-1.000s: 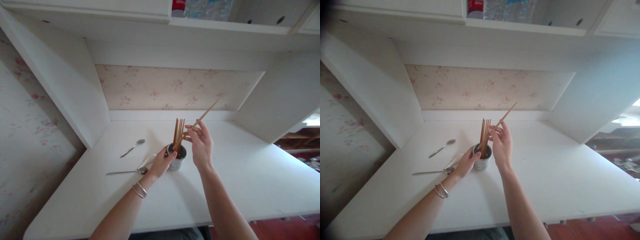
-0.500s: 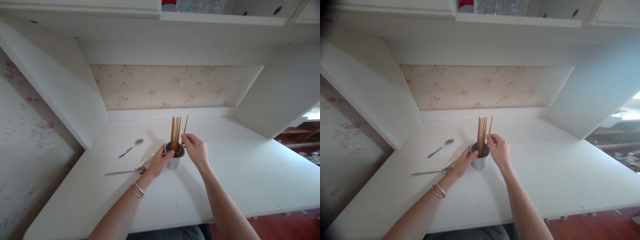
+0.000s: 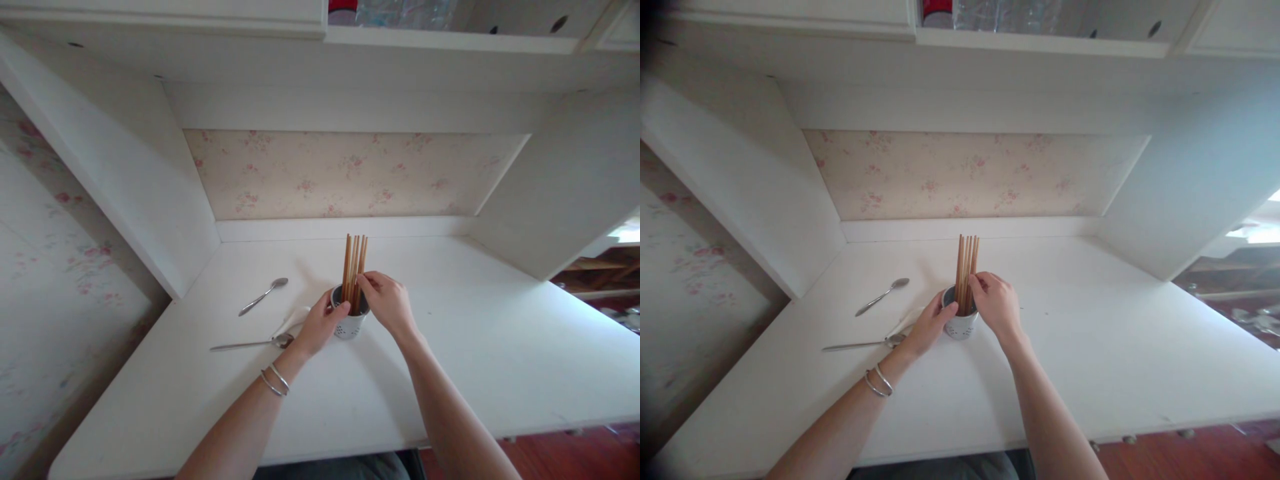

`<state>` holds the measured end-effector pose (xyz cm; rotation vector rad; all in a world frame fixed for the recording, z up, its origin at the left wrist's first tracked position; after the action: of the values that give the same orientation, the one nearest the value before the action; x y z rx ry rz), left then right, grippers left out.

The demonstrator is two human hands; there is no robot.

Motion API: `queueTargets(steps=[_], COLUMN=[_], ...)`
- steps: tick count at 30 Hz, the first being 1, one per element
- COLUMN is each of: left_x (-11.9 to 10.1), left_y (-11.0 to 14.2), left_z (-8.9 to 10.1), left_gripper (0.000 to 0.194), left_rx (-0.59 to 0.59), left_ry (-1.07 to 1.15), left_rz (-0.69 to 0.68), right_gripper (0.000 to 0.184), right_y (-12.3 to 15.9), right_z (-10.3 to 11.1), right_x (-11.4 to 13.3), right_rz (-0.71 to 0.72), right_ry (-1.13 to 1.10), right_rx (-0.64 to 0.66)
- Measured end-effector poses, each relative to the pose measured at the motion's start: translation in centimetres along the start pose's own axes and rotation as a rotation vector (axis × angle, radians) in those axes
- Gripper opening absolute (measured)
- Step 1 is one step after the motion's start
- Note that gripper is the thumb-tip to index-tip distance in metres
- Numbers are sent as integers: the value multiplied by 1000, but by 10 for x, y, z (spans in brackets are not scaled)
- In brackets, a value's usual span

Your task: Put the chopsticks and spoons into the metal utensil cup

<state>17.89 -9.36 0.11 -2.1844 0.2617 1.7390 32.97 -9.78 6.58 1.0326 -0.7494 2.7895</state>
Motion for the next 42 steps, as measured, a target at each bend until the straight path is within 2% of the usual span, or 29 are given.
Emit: queueTargets(steps=[9, 17, 21, 24, 28, 32, 34, 38, 40, 42], left_x=[0, 1, -1, -3, -6, -6, -6, -15, -24, -33], left_y=[0, -1, 0, 0, 2, 3, 4, 5, 7, 10], left_z=[1, 0, 0, -1, -2, -1, 0, 12, 27, 48], left_gripper=[50, 47, 48, 49, 49, 50, 54, 54, 48, 42], left_rx=[-2, 10, 13, 24, 34, 4, -11, -55, -127, -191], left_ry=[-25, -49, -47, -53, -93, -166, -214, -387, -548, -743], left_rz=[0, -34, -32, -46, -83, -62, -39, -97, -130, -107], right_gripper=[34, 41, 42, 44, 60, 81, 82, 73, 73, 74], right_y=[3, 4, 7, 12, 20, 24, 24, 22, 21, 21], right_z=[-6, -14, -18, -25, -30, -29, -27, -27, -27, -28], right_x=[-4, -11, -16, -22, -27, -31, -34, -37, -38, -39], right_rz=[3, -43, -114, -156, -88, -52, -73, -57, -48, -52], right_ry=[-44, -152, -244, -492, -787, -803, -773, -754, -736, -718], right_rx=[17, 52, 98, 183, 395, 532, 566, 616, 601, 592])
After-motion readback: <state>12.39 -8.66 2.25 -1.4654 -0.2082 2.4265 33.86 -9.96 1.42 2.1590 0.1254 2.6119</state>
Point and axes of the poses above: each hand's wrist, its own y-axis away from the middle knuckle, its own z-axis out of the back of the hand, x = y × z, the point moved 2 cm from there along -y, towards the middle knuckle, and after that the axes turned 1 degree about y, right-handed, at the moved point
